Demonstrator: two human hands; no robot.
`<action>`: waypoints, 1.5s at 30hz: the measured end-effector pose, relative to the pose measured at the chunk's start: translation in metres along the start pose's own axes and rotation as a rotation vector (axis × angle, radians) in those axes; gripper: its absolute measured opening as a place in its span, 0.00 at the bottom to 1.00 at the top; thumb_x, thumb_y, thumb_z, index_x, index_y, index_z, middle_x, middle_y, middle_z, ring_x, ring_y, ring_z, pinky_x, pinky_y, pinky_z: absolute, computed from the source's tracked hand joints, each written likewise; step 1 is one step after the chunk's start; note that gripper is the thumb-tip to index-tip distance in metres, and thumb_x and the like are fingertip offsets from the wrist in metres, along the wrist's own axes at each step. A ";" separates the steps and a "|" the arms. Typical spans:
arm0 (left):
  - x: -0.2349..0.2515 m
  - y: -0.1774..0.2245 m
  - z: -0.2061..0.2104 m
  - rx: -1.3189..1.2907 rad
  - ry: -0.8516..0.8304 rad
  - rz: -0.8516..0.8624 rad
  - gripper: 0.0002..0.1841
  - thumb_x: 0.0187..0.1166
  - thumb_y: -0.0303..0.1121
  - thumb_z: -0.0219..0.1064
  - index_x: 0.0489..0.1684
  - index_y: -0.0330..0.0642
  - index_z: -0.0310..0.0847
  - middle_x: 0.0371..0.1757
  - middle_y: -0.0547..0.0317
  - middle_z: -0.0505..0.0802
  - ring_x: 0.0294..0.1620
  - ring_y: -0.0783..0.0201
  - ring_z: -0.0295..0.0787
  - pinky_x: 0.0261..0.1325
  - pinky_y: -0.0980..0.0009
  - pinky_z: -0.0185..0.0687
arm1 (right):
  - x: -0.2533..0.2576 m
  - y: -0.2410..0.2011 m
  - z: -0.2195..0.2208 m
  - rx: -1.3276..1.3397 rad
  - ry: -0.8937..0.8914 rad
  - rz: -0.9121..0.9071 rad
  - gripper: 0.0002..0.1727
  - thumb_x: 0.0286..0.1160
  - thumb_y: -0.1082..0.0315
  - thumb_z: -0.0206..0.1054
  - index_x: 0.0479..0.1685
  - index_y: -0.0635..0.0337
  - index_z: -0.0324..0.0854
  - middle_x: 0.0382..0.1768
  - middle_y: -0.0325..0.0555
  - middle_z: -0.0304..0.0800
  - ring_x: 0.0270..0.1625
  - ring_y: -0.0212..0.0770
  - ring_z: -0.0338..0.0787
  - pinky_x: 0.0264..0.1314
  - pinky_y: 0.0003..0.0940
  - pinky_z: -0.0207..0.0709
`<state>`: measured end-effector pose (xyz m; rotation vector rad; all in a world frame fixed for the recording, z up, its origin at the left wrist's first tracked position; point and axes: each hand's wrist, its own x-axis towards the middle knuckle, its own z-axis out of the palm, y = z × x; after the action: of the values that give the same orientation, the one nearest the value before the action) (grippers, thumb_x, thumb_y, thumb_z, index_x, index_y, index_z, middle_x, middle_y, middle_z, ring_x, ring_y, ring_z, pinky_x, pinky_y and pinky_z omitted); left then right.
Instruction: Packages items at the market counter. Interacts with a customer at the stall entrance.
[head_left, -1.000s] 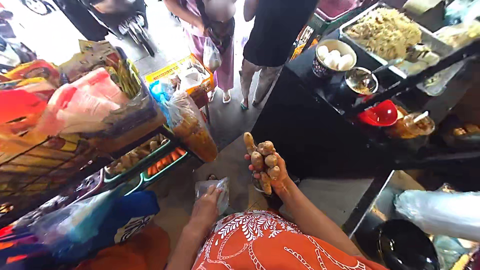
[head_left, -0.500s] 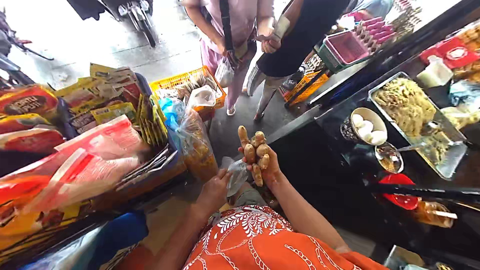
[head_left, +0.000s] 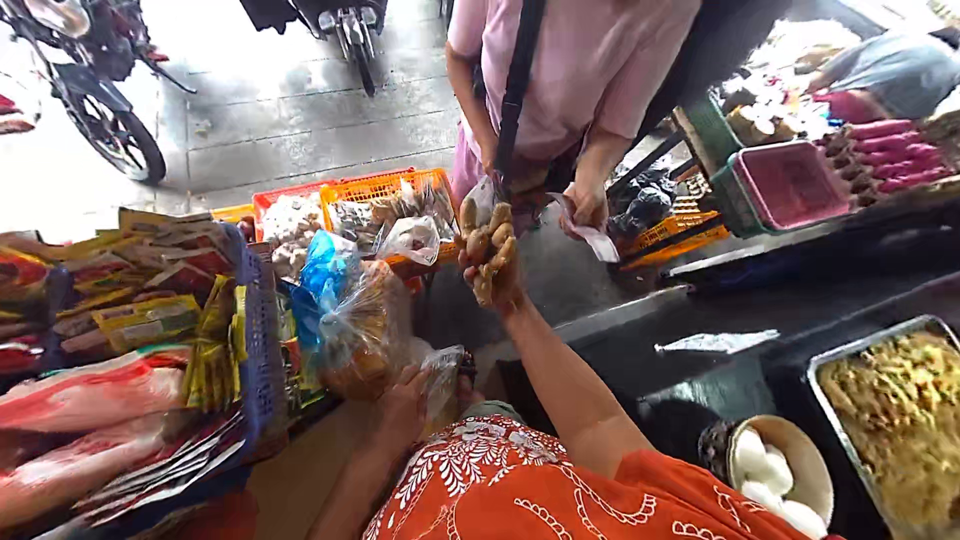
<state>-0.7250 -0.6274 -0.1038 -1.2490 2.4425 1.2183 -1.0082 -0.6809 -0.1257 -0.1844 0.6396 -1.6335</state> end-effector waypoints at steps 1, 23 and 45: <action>0.007 0.005 0.000 0.006 0.010 -0.007 0.23 0.81 0.26 0.63 0.77 0.40 0.78 0.81 0.42 0.79 0.73 0.44 0.84 0.71 0.47 0.82 | 0.013 -0.005 -0.005 0.029 -0.048 0.010 0.31 0.85 0.34 0.44 0.70 0.44 0.74 0.66 0.51 0.87 0.41 0.40 0.93 0.31 0.28 0.85; 0.087 -0.019 -0.019 0.095 0.326 0.241 0.36 0.70 0.17 0.63 0.86 0.41 0.68 0.87 0.44 0.72 0.62 0.46 0.91 0.58 0.51 0.89 | -0.002 0.014 -0.069 -0.701 -0.385 0.782 0.49 0.64 0.44 0.74 0.91 0.43 0.60 0.67 0.49 0.87 0.60 0.42 0.90 0.64 0.44 0.85; 0.114 -0.015 0.029 -1.423 -0.005 -0.022 0.45 0.58 0.14 0.58 0.88 0.40 0.55 0.79 0.50 0.76 0.58 0.64 0.85 0.54 0.65 0.85 | 0.013 0.047 -0.009 -0.973 0.169 0.817 0.20 0.90 0.72 0.50 0.74 0.65 0.75 0.62 0.53 0.86 0.59 0.41 0.87 0.63 0.38 0.81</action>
<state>-0.7938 -0.6817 -0.1836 -1.3421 1.2633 3.0567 -0.9742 -0.6923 -0.1597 -0.4193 1.3899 -0.4637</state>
